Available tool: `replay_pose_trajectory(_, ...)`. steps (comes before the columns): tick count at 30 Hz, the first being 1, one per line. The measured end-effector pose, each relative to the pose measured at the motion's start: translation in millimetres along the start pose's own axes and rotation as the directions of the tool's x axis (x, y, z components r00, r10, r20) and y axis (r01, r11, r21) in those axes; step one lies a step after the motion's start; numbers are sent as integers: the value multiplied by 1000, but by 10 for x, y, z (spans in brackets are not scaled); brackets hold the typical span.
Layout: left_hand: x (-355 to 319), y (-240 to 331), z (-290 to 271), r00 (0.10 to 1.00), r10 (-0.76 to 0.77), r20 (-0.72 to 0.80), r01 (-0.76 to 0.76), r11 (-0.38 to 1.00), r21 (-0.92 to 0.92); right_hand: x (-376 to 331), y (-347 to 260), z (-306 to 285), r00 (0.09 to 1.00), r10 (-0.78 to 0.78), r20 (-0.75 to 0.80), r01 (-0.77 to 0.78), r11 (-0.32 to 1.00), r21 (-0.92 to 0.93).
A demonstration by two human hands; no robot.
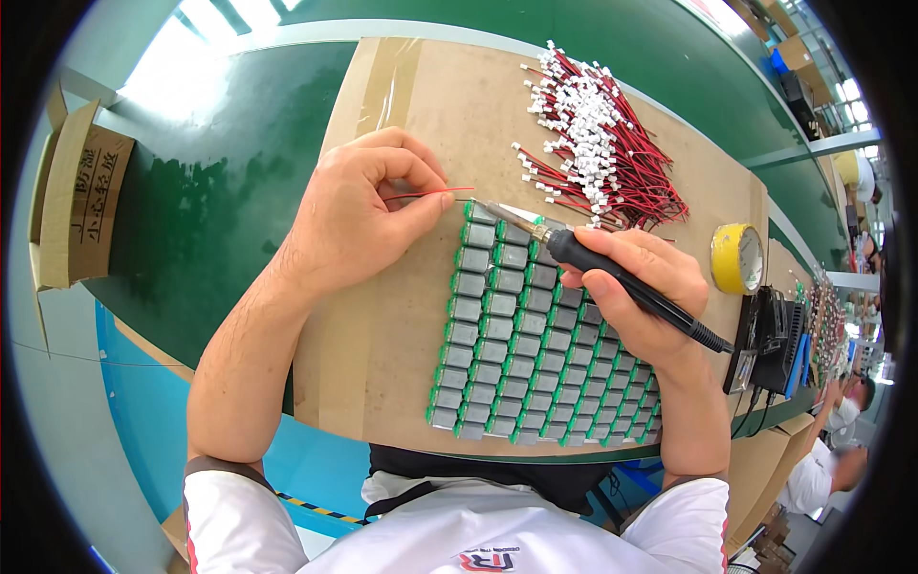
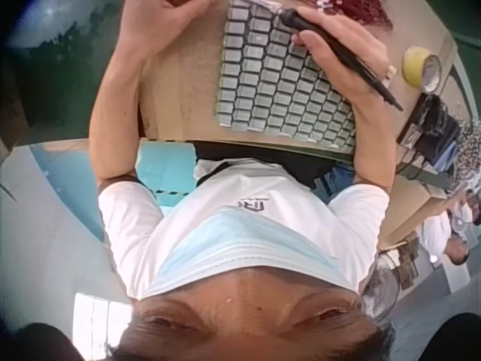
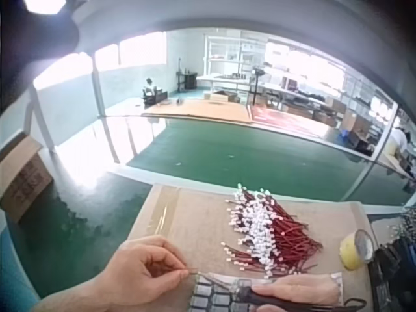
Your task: The person fastens a waist strap, sits at a worktable, and solders wire leads onto battery cells using a soldering iron.
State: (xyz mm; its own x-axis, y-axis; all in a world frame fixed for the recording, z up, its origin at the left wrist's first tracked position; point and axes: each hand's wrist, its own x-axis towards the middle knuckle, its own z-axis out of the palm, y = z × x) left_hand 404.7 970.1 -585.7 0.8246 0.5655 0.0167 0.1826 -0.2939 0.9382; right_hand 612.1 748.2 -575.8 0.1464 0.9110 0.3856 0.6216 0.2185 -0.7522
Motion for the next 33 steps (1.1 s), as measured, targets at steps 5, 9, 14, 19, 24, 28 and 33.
replay_pose_trajectory(5, 1, 5, 7, 1000, 5, 0, -5, 1000, 1, -9, 3, 5, 1000, -11, -8, 11, 1000, -7)
replay_pose_trajectory(9, -2, 3, 12, 1000, 10, -3, -10, 1000, 0, -8, 1, 13, 1000, -10, -11, 10, 1000, -8)
replay_pose_trajectory(14, 0, 10, 13, 1000, 6, -1, -6, 1000, 11, 0, -2, 13, 1000, -25, -6, 25, 1000, -19)
replay_pose_trajectory(19, -2, 21, 19, 1000, 12, -6, -12, 1000, 7, -6, -5, 24, 1000, -20, -20, 20, 1000, -18)
replay_pose_trajectory(24, -2, 3, 19, 1000, 11, -4, -11, 1000, 11, -6, -7, 13, 1000, -25, -11, 25, 999, -26)
replay_pose_trajectory(28, -4, -22, 24, 999, 33, -7, -33, 999, 36, -29, 5, 4, 1000, -26, -4, 26, 999, -35)
replay_pose_trajectory(33, -7, -3, 23, 999, 35, -9, -35, 998, 48, -17, -7, 5, 1000, -17, 4, 17, 999, -43)
